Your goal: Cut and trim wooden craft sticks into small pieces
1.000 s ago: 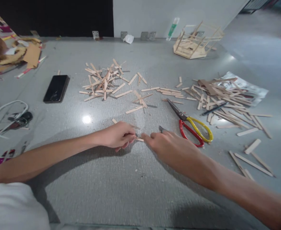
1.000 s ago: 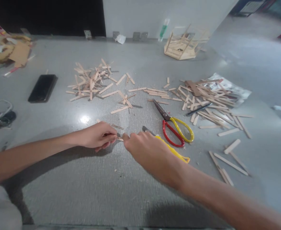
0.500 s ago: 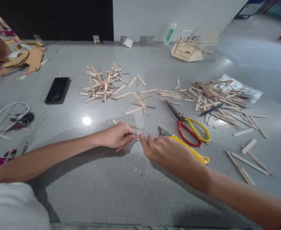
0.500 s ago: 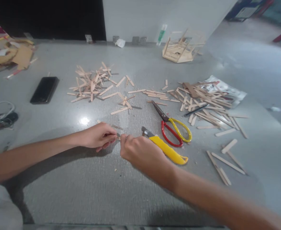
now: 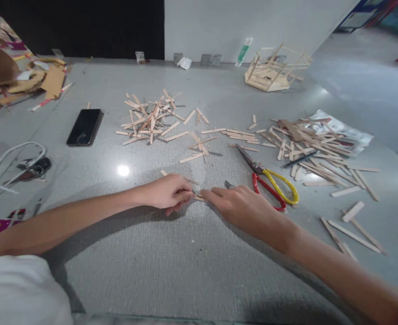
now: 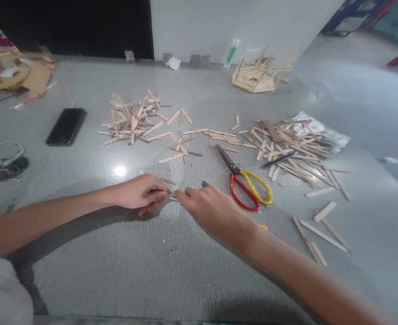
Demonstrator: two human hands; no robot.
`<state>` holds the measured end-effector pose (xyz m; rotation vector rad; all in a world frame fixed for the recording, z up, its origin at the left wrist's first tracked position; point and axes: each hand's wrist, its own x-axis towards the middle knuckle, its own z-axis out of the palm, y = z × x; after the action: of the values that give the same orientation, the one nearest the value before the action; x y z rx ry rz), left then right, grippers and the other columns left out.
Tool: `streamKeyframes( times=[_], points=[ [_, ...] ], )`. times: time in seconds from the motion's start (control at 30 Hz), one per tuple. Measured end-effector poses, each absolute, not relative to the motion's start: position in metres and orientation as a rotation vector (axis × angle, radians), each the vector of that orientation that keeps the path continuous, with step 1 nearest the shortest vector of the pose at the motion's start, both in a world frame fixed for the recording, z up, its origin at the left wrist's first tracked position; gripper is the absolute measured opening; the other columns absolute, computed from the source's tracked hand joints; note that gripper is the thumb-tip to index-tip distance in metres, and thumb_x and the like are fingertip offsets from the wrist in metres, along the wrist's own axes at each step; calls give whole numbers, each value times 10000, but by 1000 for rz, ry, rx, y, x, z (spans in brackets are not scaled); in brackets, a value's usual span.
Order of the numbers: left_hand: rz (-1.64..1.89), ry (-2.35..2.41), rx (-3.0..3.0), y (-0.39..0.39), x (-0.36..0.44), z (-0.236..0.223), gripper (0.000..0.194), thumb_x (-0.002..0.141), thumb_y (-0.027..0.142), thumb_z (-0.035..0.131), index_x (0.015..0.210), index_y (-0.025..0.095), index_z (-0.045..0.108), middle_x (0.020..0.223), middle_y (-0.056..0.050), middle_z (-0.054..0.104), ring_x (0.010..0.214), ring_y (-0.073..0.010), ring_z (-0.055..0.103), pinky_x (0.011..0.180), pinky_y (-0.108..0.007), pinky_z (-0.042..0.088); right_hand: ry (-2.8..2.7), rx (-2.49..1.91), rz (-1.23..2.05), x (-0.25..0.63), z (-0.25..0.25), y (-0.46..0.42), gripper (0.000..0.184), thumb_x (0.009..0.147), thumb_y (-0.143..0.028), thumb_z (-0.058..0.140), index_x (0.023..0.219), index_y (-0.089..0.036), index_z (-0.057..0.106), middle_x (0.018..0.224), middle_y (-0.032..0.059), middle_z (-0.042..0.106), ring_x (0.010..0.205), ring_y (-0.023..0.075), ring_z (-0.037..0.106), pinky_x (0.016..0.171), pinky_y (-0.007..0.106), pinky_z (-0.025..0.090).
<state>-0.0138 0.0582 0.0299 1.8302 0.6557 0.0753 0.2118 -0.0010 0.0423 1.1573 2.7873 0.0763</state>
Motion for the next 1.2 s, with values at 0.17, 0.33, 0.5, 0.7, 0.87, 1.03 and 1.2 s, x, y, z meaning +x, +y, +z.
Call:
streamKeyframes(
  times=[0.17, 0.33, 0.5, 0.7, 0.87, 1.03, 1.2],
  points=[
    [66, 657, 1819, 59, -14, 32, 398, 1000, 223, 432, 618, 148, 517, 512, 7, 585, 373, -72, 557, 449, -155, 423, 2857, 1182, 456, 208, 31, -22, 266, 901, -41, 534, 1141, -126, 613, 760, 1, 639, 613, 161, 606, 557, 331, 307],
    [135, 651, 1796, 60, -16, 36, 409, 1019, 272, 422, 641, 145, 515, 558, -1, 601, 409, -74, 589, 454, -147, 434, 2915, 1207, 795, 208, 27, -23, 259, 950, -66, 473, 1142, -96, 644, 705, 4, 609, 615, 154, 572, 603, 324, 358],
    [148, 641, 1756, 62, -17, 34, 383, 1019, 284, 431, 666, 152, 497, 563, 12, 591, 411, -72, 585, 429, -139, 420, 2935, 1256, 856, 209, 26, -22, 234, 959, -76, 497, 1115, -112, 668, 691, -6, 605, 609, 137, 535, 613, 311, 361],
    [149, 638, 1679, 61, -16, 32, 382, 1018, 330, 437, 685, 153, 502, 562, 16, 573, 404, -72, 567, 395, -139, 406, 2953, 1257, 931, 209, 21, -23, 197, 958, -94, 533, 1096, -94, 675, 669, -9, 597, 593, 128, 530, 601, 310, 368],
    [117, 621, 1626, 63, -16, 32, 384, 1014, 379, 450, 714, 152, 524, 578, 6, 580, 411, -80, 564, 366, -144, 385, 2998, 1276, 875, 210, 18, -23, 198, 973, -105, 520, 1105, -90, 666, 667, -1, 623, 581, 124, 541, 588, 311, 388],
    [101, 607, 1617, 64, -18, 29, 409, 1013, 402, 453, 697, 150, 517, 586, 2, 577, 412, -71, 556, 348, -131, 365, 3062, 1327, 774, 213, 11, -24, 195, 982, -109, 503, 1109, -114, 652, 676, -4, 640, 579, 125, 558, 578, 308, 395],
    [71, 600, 1612, 66, -18, 29, 382, 1012, 410, 456, 746, 150, 544, 596, -2, 586, 421, -79, 565, 348, -135, 374, 3140, 1394, 574, 217, 3, -22, 189, 974, -125, 534, 1123, -117, 648, 701, -7, 655, 584, 128, 565, 583, 302, 395]
  ],
)
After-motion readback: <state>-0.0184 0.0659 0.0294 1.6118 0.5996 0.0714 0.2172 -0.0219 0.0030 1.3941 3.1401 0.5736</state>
